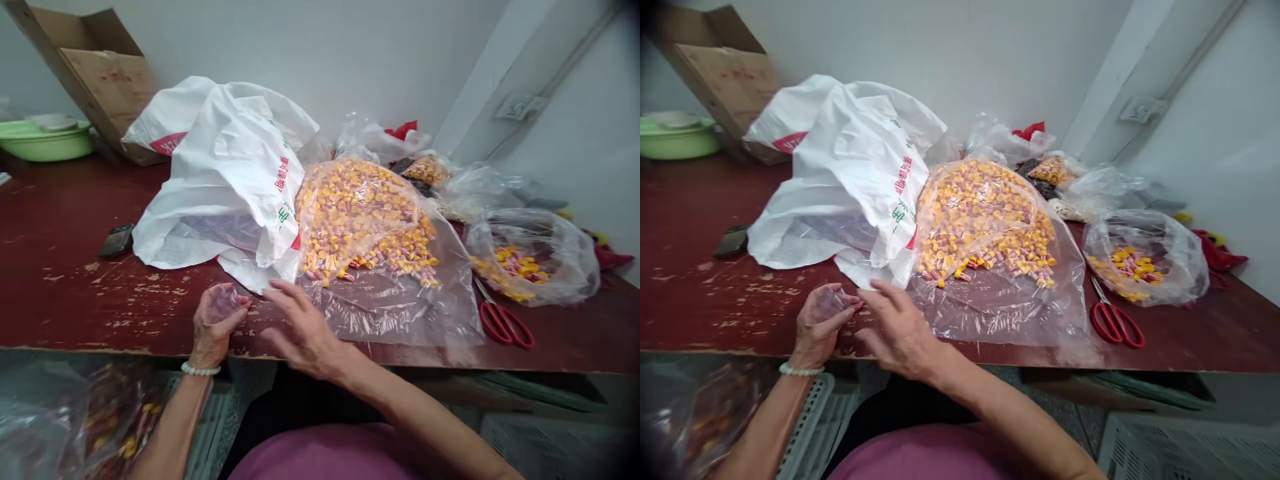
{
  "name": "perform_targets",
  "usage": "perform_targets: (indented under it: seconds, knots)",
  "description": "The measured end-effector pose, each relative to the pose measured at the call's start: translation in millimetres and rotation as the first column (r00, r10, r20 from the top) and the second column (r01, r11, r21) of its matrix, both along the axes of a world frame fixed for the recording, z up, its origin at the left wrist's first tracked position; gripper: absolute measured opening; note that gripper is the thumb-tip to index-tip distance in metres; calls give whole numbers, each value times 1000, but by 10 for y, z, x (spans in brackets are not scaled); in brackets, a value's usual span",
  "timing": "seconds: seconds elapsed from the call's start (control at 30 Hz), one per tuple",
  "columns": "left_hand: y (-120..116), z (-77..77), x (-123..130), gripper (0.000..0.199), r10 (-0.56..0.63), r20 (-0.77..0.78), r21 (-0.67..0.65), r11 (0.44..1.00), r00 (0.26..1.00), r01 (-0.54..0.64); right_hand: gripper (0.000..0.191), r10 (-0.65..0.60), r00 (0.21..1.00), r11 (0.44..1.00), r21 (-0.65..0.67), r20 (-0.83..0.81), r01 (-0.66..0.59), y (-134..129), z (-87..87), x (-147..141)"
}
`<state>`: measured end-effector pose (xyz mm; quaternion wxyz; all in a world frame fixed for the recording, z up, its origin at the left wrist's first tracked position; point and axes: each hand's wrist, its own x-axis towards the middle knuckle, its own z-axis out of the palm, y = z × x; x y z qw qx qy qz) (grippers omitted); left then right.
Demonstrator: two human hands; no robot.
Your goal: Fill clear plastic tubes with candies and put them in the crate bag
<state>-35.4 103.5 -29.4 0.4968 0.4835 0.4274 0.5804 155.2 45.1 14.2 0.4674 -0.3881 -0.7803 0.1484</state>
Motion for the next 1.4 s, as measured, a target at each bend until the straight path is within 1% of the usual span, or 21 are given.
perform_targets:
  seconds: [0.03, 0.07, 0.1, 0.13, 0.17, 0.23, 0.27, 0.33, 0.43, 0.53, 0.6, 0.67, 0.73, 0.8, 0.9, 1.0, 1.07, 1.17, 1.23, 1.3, 1.4]
  knots:
    - [-26, 13, 11, 58, -19, 86, -20, 1000, 996, 21, 42, -105, 994, 994, 10, 17, 105, -27, 16, 234]
    - [-56, 22, 24, 58, -31, 148, -34, 999, 988, 37, 30, -228, 973, 974, -2, 27, 228, -29, 11, 475]
    - [-90, 31, 41, 58, -44, 184, -46, 998, 982, 54, 23, -349, 935, 935, -39, 56, 352, -7, -14, 708]
    - [-131, 41, 65, 58, -58, 194, -55, 996, 979, 70, 20, -468, 874, 873, -84, 128, 480, 34, -53, 917]
    - [-178, 52, 98, 59, -69, 189, -64, 995, 980, 82, 18, -545, 803, 808, -103, 241, 580, 88, -103, 1088]
    - [-289, 86, 192, 61, -104, 148, -75, 990, 984, 116, 17, -580, 710, 739, -109, 399, 664, 211, -210, 1296]
    - [-348, 108, 250, 62, -133, 114, -75, 987, 985, 142, 18, -567, 691, 733, -110, 447, 672, 272, -259, 1336]
    - [-459, 161, 376, 62, -200, 11, -74, 977, 980, 201, 22, -533, 693, 741, -128, 485, 660, 381, -337, 1328]
    - [-574, 230, 536, 58, -284, -168, -88, 958, 944, 272, 17, -511, 702, 735, -173, 496, 656, 469, -389, 1252]
    - [-623, 255, 625, 56, -337, -255, -97, 941, 906, 323, 24, -529, 714, 721, -200, 459, 663, 394, -344, 1193]
    - [-643, 256, 666, 56, -369, -266, -103, 930, 891, 354, 33, -535, 788, 748, -262, 305, 610, 237, -252, 1120]
    - [-669, 263, 718, 56, -404, -260, -116, 915, 877, 386, 35, -472, 881, 825, -350, 6, 444, 28, -125, 986]
    - [-701, 282, 789, 55, -448, -266, -120, 894, 854, 432, 28, -368, 891, 897, -355, -265, 265, -170, -1, 810]
    - [-732, 309, 867, 53, -484, -304, -91, 872, 821, 480, 22, -305, 884, 930, -312, -353, 196, -309, 84, 649]
    - [-769, 348, 956, 51, -491, -380, -6, 849, 784, 528, 17, -266, 923, 942, -277, -277, 189, -399, 119, 536]
    - [-789, 379, 991, 52, -489, -409, 49, 832, 771, 553, 14, -238, 959, 953, -228, -154, 199, -425, 93, 575]
    - [-798, 402, 993, 49, -495, -406, 43, 829, 768, 557, 13, -207, 974, 964, -187, -92, 187, -445, 77, 633]
    - [-822, 441, 998, 46, -547, -345, -20, 817, 763, 576, 16, -155, 988, 976, -157, -21, 149, -503, 59, 697]
    - [-849, 458, 1012, 45, -596, -286, -70, 794, 750, 604, 19, -144, 989, 977, -158, -6, 142, -561, 41, 713]
    - [-875, 457, 1032, 44, -614, -263, -86, 783, 744, 616, 23, -142, 990, 975, -171, -8, 139, -620, 15, 716]
    - [-867, 418, 1043, 45, -552, -327, -56, 822, 767, 567, 29, -110, 994, 973, -202, -2, 107, -643, -46, 738]
